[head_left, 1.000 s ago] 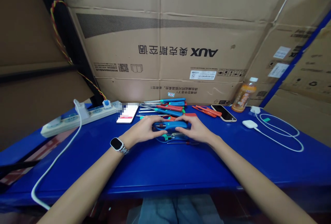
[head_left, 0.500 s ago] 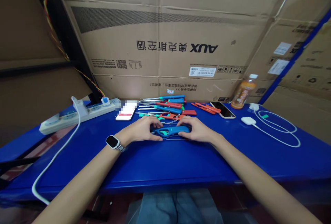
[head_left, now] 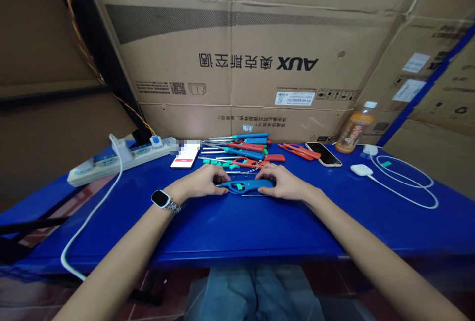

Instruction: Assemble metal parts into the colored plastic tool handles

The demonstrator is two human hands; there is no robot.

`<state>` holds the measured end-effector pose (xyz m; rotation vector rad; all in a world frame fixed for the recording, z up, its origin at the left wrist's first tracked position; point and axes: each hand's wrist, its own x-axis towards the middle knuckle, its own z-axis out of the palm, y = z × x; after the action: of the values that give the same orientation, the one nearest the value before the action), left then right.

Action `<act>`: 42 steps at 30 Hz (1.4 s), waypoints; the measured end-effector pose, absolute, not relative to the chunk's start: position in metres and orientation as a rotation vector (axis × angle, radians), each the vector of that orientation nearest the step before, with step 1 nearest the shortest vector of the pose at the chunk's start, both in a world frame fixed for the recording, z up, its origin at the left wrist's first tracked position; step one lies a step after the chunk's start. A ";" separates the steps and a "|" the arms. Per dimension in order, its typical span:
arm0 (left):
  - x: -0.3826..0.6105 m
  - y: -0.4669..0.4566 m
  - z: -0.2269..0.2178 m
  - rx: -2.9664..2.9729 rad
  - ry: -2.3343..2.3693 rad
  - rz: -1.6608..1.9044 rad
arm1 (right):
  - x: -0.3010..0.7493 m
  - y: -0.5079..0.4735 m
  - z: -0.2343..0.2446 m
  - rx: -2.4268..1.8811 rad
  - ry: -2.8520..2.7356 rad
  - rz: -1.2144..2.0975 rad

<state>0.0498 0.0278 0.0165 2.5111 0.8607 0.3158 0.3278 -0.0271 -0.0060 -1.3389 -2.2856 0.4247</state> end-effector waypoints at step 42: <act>0.064 0.018 0.005 2.684 0.975 0.340 | 0.304 -0.019 0.009 -1.223 -2.476 0.415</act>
<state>0.0639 0.0183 0.0050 2.6845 0.9750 0.3402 0.3041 -0.0187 0.0093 -1.2234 -2.4756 0.4146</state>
